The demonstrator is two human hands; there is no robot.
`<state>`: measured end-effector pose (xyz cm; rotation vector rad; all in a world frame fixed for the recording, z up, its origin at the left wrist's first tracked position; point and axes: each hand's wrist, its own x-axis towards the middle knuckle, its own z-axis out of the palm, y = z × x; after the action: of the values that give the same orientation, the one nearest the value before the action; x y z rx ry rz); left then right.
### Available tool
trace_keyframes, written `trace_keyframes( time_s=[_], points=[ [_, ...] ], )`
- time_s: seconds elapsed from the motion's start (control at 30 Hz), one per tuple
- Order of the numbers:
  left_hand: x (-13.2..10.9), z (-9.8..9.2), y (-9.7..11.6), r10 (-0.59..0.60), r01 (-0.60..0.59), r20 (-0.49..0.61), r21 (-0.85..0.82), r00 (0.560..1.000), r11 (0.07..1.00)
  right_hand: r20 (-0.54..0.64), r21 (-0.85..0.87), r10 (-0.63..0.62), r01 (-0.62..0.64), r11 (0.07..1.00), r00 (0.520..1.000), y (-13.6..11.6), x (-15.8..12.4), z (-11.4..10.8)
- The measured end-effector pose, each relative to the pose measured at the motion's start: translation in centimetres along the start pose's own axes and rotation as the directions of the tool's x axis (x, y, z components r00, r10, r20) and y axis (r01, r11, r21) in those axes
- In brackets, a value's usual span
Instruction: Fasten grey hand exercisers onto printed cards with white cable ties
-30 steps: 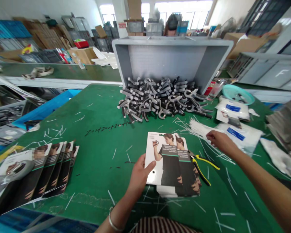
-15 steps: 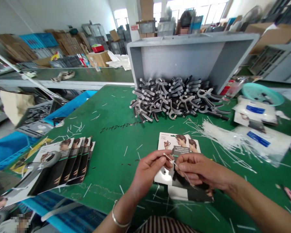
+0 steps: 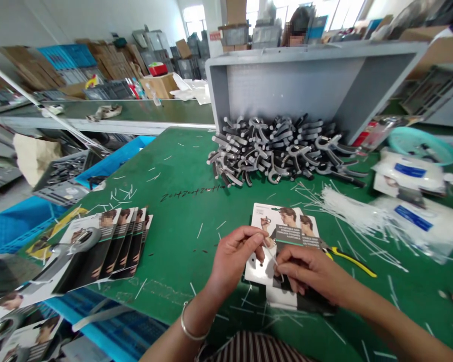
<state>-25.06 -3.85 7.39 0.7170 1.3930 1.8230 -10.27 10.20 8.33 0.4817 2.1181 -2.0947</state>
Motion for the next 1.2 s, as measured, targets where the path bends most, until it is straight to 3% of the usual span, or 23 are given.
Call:
trace_keyframes(
  time_s=[0.13,0.2,0.3,0.37,0.4,0.5,0.57,0.63,0.73,0.87,1.0,1.2],
  points=[
    [0.8,0.4,0.0,-0.015,0.021,0.094,-0.060,0.995,0.998,0.212,0.207,0.084,-0.129,0.970,0.974,-0.4,-0.5,-0.7],
    [1.1,0.4,-0.1,-0.020,0.017,0.114,0.024,0.993,1.000,0.231,0.260,0.082,-0.142,0.955,0.970,-0.2,-0.6,-0.7],
    [1.3,-0.5,-1.2,0.029,0.002,-0.092,0.313,0.995,0.950,0.008,0.285,0.038,-0.038,0.958,0.999,0.5,-0.7,-1.3],
    [1.1,-1.4,-2.5,-0.003,0.097,-0.222,0.412,0.975,0.906,-0.172,0.273,-0.018,0.066,0.960,0.985,0.9,-0.8,-2.1],
    [1.0,-1.9,-3.2,-0.071,0.158,-0.227,0.397,0.971,0.904,-0.243,0.254,-0.048,0.111,0.961,0.969,1.0,-0.7,-2.5],
    [0.3,-3.0,-4.7,-0.297,0.307,-0.081,0.202,0.951,0.930,-0.392,0.117,-0.151,0.212,0.970,0.908,0.7,0.2,-3.0],
    [-0.4,-3.6,-4.6,-0.330,0.336,-0.076,0.088,0.941,0.938,-0.445,-0.012,-0.234,0.256,0.967,0.864,0.6,1.6,-2.6],
    [-1.2,-4.3,-4.0,-0.319,0.330,-0.161,0.046,0.934,0.943,-0.423,-0.118,-0.297,0.273,0.955,0.856,0.8,3.3,-1.6],
    [-2.3,-5.6,-3.7,-0.334,0.347,-0.206,0.026,0.920,0.938,-0.306,-0.212,-0.346,0.291,0.933,0.887,1.8,5.7,-0.4],
    [-2.7,-6.6,-5.6,-0.375,0.335,-0.207,-0.201,0.904,0.920,-0.229,-0.286,-0.368,0.299,0.911,0.901,3.1,6.9,0.1],
    [-2.5,-5.7,-8.2,-0.386,0.290,-0.282,-0.328,0.878,0.899,-0.154,-0.510,-0.436,0.307,0.804,0.886,3.2,6.4,-0.1],
    [-1.6,-3.0,-9.3,-0.441,0.348,-0.219,-0.361,0.870,0.865,-0.142,-0.660,-0.482,0.280,0.697,0.865,3.5,6.2,0.1]
  ],
)
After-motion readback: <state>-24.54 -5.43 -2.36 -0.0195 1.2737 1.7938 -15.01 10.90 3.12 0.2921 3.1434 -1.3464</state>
